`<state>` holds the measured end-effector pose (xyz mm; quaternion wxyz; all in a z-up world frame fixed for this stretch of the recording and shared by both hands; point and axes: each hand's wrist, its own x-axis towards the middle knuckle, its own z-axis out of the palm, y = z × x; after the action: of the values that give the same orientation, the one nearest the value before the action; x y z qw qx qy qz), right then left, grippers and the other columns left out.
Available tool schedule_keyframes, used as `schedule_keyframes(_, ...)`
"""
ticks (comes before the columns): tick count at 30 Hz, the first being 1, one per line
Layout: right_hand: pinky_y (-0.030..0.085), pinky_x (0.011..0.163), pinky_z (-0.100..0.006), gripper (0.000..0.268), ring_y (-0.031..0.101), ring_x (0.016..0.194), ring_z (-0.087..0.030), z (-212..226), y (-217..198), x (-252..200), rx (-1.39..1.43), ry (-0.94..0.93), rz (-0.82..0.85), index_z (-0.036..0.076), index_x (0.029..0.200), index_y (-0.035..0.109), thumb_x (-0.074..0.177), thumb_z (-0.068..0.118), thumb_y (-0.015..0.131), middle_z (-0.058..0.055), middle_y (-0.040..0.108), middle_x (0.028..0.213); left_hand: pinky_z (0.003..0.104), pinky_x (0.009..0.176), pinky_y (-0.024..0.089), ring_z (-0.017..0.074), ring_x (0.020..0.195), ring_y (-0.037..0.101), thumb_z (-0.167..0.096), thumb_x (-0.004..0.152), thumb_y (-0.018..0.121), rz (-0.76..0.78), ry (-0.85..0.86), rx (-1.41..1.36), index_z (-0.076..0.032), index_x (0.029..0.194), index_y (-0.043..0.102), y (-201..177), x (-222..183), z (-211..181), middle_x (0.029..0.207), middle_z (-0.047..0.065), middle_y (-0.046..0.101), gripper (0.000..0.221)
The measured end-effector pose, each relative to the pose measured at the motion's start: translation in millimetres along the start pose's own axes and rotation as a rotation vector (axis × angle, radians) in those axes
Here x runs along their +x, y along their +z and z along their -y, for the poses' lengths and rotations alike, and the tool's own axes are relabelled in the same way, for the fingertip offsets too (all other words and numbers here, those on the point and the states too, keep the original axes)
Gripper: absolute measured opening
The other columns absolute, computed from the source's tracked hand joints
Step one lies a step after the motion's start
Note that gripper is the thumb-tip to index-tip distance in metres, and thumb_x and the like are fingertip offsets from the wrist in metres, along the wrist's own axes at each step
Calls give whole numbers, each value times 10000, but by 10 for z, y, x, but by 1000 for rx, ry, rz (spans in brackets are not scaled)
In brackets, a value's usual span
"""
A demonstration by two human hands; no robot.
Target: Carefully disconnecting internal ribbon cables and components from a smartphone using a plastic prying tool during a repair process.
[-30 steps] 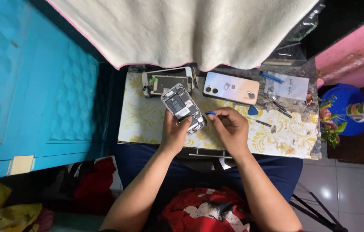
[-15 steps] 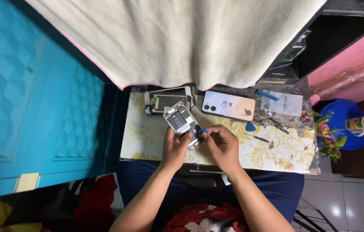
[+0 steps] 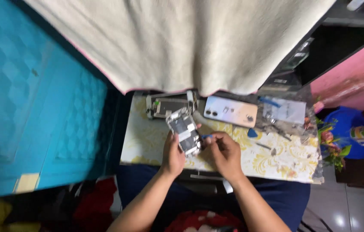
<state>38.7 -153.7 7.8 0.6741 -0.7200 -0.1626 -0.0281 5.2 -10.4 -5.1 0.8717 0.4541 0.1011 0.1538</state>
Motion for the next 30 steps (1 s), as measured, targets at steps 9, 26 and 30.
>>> schedule_keyframes(9,592,729,-403,63,711,695,-210,63,63,5,70,-25,37,-25,955,691,974,8,642,-131,695,681,217,443,527,286,973,760,-629,1038,181,60,-73,-154,-144,1329,525,-214,-2,197,1279,258,690,662)
schedule_keyframes(26,559,701,-377,73,655,697,-204,63,5,7,-18,-118,-5,-15,963,690,1002,8,632,-136,692,751,305,570,578,365,1103,719,-570,1045,249,64,-113,-162,-37,1336,590,-373,-21,351,1274,271,689,696)
schedule_keyframes(30,568,671,-411,127,735,752,-356,124,-48,2,-402,-173,-59,-29,1029,706,938,48,749,-182,723,807,401,792,621,401,1119,701,-565,1042,289,51,-115,-181,-11,1378,569,-339,12,288,1258,296,688,706)
